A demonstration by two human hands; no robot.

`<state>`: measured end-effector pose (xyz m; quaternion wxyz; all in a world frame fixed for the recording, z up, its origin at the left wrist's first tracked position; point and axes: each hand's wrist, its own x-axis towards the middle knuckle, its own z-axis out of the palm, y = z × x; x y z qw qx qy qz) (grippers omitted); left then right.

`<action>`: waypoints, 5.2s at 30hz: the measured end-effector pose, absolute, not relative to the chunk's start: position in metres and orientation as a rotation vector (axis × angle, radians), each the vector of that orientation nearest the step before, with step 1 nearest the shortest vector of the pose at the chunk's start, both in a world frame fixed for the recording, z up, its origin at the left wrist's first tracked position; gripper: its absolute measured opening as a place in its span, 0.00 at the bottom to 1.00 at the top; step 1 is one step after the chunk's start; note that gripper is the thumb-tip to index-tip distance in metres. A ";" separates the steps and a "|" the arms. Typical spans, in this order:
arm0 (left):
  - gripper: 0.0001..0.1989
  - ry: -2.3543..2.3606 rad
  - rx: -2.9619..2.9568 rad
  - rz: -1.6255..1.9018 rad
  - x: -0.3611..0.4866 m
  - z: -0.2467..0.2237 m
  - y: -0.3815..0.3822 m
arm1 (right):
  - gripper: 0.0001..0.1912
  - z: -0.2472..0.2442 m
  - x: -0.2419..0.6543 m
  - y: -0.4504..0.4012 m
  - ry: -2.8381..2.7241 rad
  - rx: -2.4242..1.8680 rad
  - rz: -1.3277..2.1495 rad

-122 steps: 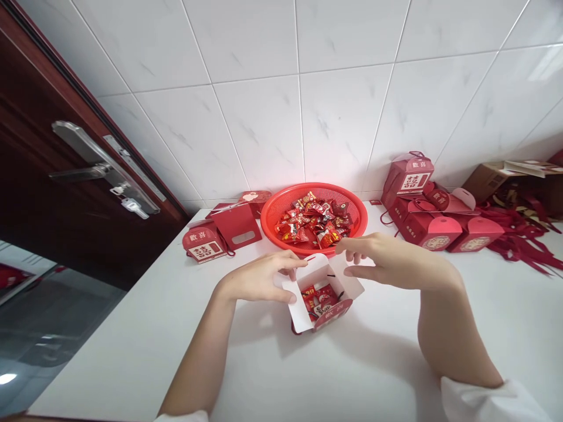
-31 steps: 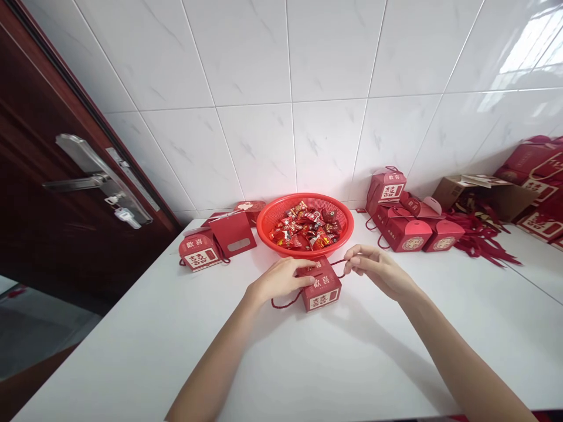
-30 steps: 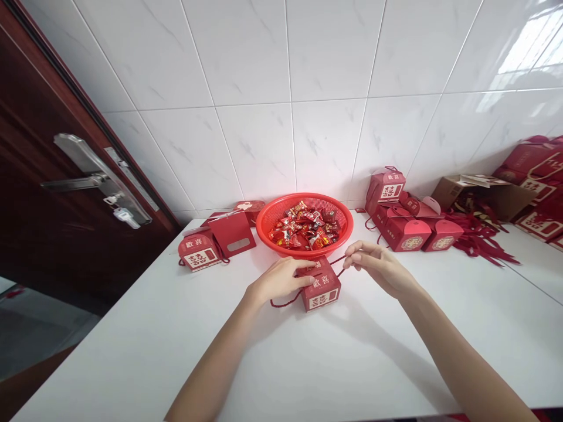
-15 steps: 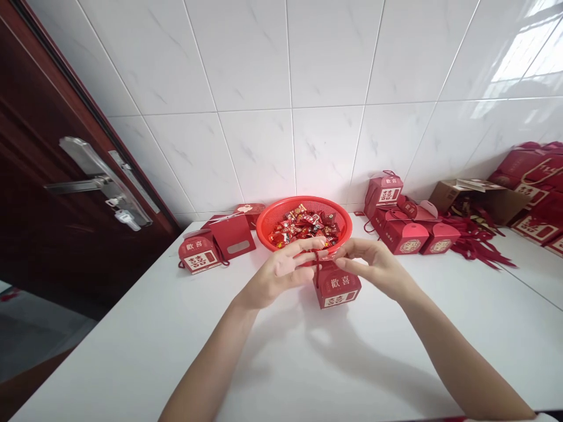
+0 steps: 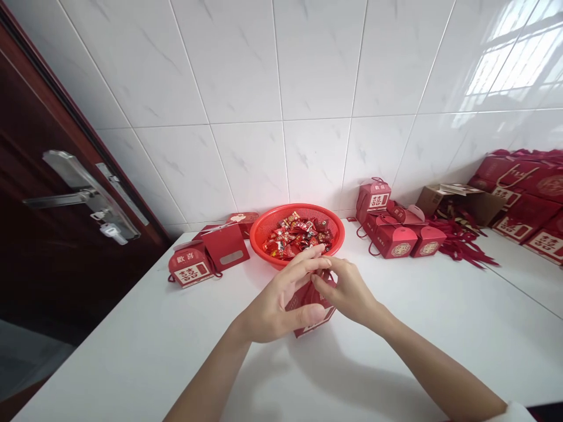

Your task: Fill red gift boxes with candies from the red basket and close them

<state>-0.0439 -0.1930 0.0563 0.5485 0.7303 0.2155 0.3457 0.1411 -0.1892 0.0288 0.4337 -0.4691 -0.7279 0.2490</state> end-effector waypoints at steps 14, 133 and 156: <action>0.11 0.633 1.797 0.828 -0.014 0.008 -0.160 | 0.12 0.099 0.255 -0.104 -1.234 -1.122 0.435; 0.15 1.110 2.511 0.097 -0.118 0.115 -0.176 | 0.11 -0.047 0.199 -0.178 -1.870 -1.061 0.743; 0.14 0.729 2.853 0.280 -0.046 0.019 -0.180 | 0.07 -0.018 0.181 -0.187 -2.232 -1.042 0.411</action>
